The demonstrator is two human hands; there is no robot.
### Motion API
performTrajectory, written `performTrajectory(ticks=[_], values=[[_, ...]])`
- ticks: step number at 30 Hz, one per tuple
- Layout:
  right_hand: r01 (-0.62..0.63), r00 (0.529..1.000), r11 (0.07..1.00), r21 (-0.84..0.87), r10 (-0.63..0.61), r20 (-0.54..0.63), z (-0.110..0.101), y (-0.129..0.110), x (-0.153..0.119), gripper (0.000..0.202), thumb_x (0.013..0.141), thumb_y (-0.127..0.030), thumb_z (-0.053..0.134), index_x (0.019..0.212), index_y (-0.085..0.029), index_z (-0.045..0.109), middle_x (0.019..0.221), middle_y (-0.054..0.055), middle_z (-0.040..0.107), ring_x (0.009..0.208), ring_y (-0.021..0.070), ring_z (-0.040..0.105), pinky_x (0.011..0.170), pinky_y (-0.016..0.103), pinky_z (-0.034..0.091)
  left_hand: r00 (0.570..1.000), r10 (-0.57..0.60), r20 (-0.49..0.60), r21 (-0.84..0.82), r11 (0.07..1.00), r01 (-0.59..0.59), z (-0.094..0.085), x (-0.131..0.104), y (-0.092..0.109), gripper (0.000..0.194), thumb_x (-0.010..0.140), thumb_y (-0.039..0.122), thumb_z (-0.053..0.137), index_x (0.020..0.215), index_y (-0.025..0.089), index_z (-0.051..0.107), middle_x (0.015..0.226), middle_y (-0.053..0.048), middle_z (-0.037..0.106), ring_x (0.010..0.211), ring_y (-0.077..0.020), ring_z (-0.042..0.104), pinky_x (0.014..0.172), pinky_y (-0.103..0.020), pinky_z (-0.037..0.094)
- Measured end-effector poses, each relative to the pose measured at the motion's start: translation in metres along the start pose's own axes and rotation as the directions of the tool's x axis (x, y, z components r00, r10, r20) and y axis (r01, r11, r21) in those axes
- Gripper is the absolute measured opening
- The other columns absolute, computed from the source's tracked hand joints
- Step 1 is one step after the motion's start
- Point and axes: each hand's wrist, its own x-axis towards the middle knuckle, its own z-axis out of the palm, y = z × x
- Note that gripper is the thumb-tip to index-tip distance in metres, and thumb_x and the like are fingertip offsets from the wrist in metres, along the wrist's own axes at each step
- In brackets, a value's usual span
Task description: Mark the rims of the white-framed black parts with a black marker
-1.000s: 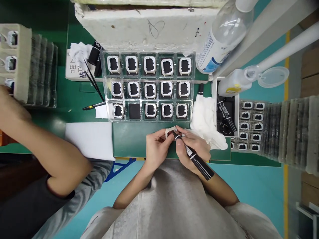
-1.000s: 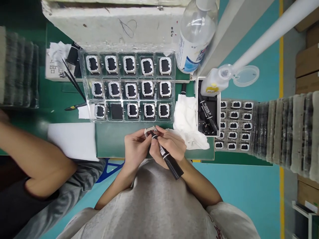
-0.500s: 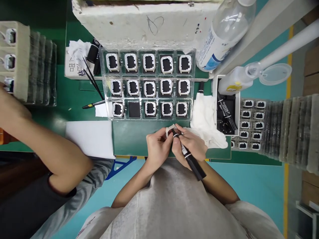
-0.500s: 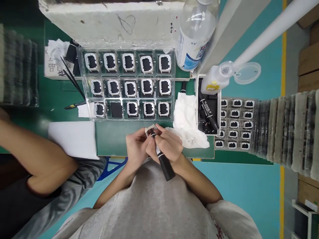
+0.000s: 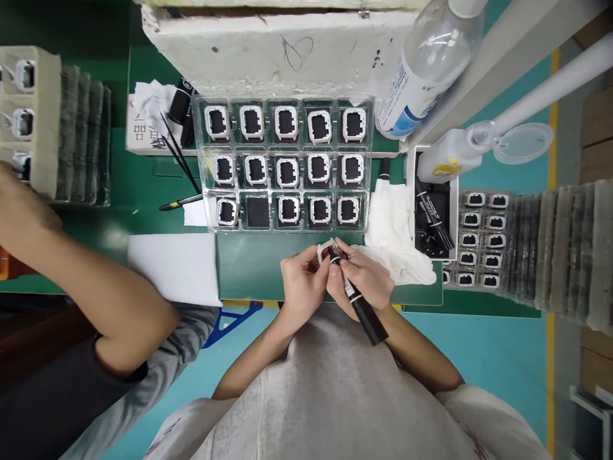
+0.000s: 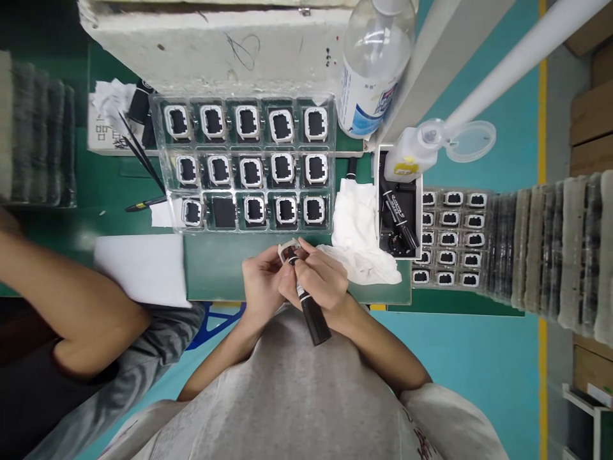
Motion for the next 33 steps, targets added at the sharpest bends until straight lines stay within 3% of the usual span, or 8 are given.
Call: performTrajectory(ticks=[3, 6, 13, 20, 23, 28, 33], values=[[-0.122, 0.99, 0.986, 0.11, 0.129, -0.059, -0.003, -0.005, 0.003, 0.009, 0.112, -0.012, 0.07, 0.114, -0.021, 0.068, 0.11, 0.005, 0.077, 0.104, 0.0282, 0.081, 0.097, 0.043, 0.076, 1.0, -0.013, 0.005, -0.002, 1.0, 0.013, 0.0, 0.0, 0.0, 0.036, 0.102, 0.046, 0.075, 0.082, 0.016, 0.072, 0.071, -0.001, 0.06, 0.064, -0.0122, 0.042, 0.062, -0.026, 0.038], [-0.238, 0.968, 0.956, 0.172, 0.249, -0.043, -0.006, -0.009, 0.004, 0.009, 0.112, -0.012, 0.071, 0.112, -0.021, 0.069, 0.118, 0.005, 0.077, 0.113, 0.0287, 0.079, 0.097, 0.04, 0.075, 0.998, -0.043, 0.043, -0.055, 0.997, 0.045, -0.001, 0.001, 0.003, 0.031, 0.1, 0.044, 0.078, 0.085, 0.016, 0.076, 0.078, -0.003, 0.069, 0.068, -0.0132, 0.047, 0.065, -0.026, 0.041], [-0.032, 0.999, 0.999, 0.023, 0.031, 0.023, -0.005, -0.003, 0.002, 0.009, 0.112, -0.011, 0.068, 0.116, -0.019, 0.07, 0.111, 0.007, 0.078, 0.098, 0.0269, 0.081, 0.098, 0.04, 0.075, 0.999, -0.044, 0.027, -0.062, 0.997, 0.046, -0.001, 0.001, 0.005, 0.037, 0.099, 0.046, 0.076, 0.079, 0.015, 0.069, 0.072, -0.001, 0.06, 0.064, -0.0122, 0.044, 0.061, -0.025, 0.04], [-0.185, 0.978, 0.972, 0.144, 0.196, -0.066, -0.003, -0.007, 0.004, 0.008, 0.113, -0.014, 0.071, 0.109, -0.021, 0.069, 0.116, 0.004, 0.078, 0.112, 0.028, 0.08, 0.099, 0.04, 0.075, 1.0, -0.02, -0.013, -0.005, 1.0, 0.02, 0.0, 0.001, 0.002, 0.035, 0.101, 0.045, 0.075, 0.081, 0.015, 0.074, 0.071, -0.001, 0.058, 0.064, -0.0122, 0.045, 0.062, -0.025, 0.042], [-0.178, 0.98, 0.97, 0.164, 0.19, -0.057, -0.005, -0.008, 0.005, 0.011, 0.113, -0.015, 0.07, 0.105, -0.021, 0.067, 0.11, 0.003, 0.078, 0.108, 0.0279, 0.081, 0.094, 0.038, 0.076, 1.0, -0.03, 0.009, -0.069, 0.997, 0.031, 0.0, 0.002, 0.005, 0.027, 0.099, 0.041, 0.078, 0.09, 0.016, 0.081, 0.073, -0.002, 0.065, 0.068, -0.014, 0.055, 0.067, -0.026, 0.048], [-0.215, 0.972, 0.954, 0.207, 0.23, -0.047, -0.007, -0.01, 0.003, 0.008, 0.112, -0.013, 0.069, 0.111, -0.021, 0.066, 0.122, 0.007, 0.077, 0.112, 0.0296, 0.08, 0.091, 0.039, 0.074, 0.999, -0.04, 0.004, -0.24, 0.97, 0.04, 0.001, 0.005, 0.017, 0.02, 0.092, 0.035, 0.086, 0.096, 0.015, 0.087, 0.084, -0.006, 0.078, 0.075, -0.0171, 0.071, 0.069, -0.024, 0.057], [-0.199, 0.975, 0.947, 0.251, 0.218, -0.049, -0.006, -0.011, 0.002, 0.011, 0.111, -0.011, 0.07, 0.116, -0.021, 0.067, 0.125, 0.008, 0.077, 0.114, 0.03, 0.079, 0.092, 0.04, 0.074, 0.991, -0.114, 0.071, -0.401, 0.906, 0.133, -0.006, 0.008, 0.02, 0.021, 0.086, 0.036, 0.093, 0.094, 0.016, 0.089, 0.083, -0.006, 0.079, 0.066, -0.0151, 0.072, 0.067, -0.024, 0.064]])
